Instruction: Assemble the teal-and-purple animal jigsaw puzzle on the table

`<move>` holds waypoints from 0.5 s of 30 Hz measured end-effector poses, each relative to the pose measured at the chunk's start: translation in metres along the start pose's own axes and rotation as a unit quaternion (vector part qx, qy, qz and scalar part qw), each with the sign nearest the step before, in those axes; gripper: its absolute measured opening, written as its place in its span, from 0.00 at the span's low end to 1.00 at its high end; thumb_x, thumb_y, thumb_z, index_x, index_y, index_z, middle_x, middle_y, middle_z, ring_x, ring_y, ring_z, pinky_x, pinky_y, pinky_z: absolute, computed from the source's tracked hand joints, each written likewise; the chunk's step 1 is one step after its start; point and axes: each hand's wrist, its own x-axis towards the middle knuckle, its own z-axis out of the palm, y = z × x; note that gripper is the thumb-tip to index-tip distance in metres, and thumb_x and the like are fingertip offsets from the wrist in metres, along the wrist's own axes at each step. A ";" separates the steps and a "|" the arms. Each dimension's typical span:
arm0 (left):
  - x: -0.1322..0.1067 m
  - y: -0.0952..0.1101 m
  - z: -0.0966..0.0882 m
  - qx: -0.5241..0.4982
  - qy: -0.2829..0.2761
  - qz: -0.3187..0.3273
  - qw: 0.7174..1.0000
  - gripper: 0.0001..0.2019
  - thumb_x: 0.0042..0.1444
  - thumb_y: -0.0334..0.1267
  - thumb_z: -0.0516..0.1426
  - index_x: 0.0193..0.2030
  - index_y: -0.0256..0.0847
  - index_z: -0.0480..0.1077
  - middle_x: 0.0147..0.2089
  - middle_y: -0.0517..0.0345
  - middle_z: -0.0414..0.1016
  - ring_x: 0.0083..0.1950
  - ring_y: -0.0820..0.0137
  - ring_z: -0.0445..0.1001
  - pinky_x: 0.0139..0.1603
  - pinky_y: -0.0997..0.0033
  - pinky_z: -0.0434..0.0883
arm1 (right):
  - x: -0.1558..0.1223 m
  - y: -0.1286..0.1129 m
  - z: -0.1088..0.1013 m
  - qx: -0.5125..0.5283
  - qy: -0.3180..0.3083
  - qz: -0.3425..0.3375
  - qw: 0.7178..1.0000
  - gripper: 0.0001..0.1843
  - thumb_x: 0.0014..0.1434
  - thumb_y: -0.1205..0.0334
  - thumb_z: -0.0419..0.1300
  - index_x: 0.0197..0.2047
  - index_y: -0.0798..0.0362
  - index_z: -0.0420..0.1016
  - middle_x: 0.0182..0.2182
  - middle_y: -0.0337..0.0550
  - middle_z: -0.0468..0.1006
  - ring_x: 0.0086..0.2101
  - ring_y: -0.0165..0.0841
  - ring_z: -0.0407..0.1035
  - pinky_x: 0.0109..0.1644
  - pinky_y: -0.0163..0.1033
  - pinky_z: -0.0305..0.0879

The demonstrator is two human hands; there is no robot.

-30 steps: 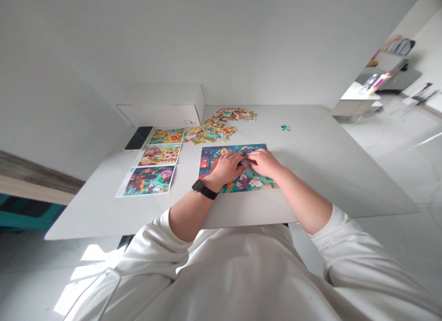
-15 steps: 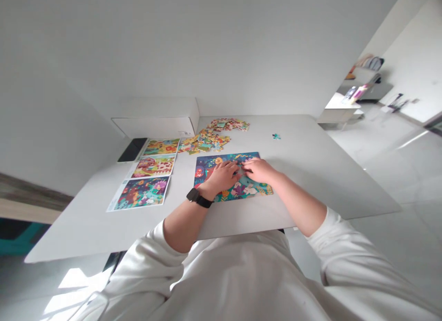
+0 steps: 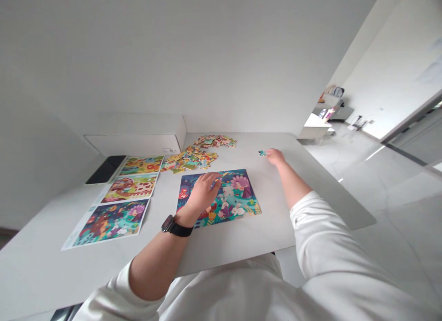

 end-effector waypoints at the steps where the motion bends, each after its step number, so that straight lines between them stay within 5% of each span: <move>1: 0.000 0.002 -0.002 -0.008 0.008 -0.008 1.000 0.17 0.74 0.45 0.51 0.57 0.47 0.80 0.60 0.47 0.84 0.64 0.54 0.80 0.70 0.48 0.74 | 0.005 0.005 0.002 -0.003 -0.005 0.020 1.000 0.13 0.62 0.62 0.72 0.51 0.49 0.90 0.48 0.49 0.90 0.50 0.44 0.84 0.61 0.46 0.76; 6: -0.002 0.001 -0.005 -0.031 0.039 -0.055 0.997 0.16 0.74 0.45 0.51 0.54 0.47 0.80 0.56 0.47 0.85 0.60 0.54 0.81 0.66 0.50 0.76 | 0.032 0.013 0.012 -0.006 -0.041 0.105 0.994 0.16 0.57 0.64 0.75 0.50 0.53 0.89 0.51 0.54 0.89 0.53 0.45 0.83 0.62 0.46 0.75; 11: -0.004 -0.001 -0.002 -0.051 0.039 -0.057 0.996 0.16 0.74 0.45 0.52 0.53 0.45 0.80 0.52 0.47 0.85 0.57 0.55 0.83 0.62 0.52 0.77 | 0.050 0.014 0.015 0.022 -0.060 0.131 0.989 0.11 0.45 0.72 0.78 0.31 0.51 0.85 0.39 0.50 0.89 0.50 0.49 0.82 0.58 0.45 0.75; 15: -0.005 0.002 0.000 -0.056 0.028 -0.047 0.997 0.15 0.74 0.43 0.53 0.52 0.44 0.80 0.52 0.47 0.85 0.57 0.54 0.82 0.63 0.51 0.77 | 0.042 0.017 0.018 0.075 -0.017 0.139 0.987 0.15 0.44 0.74 0.75 0.30 0.50 0.77 0.35 0.48 0.86 0.46 0.48 0.81 0.54 0.48 0.74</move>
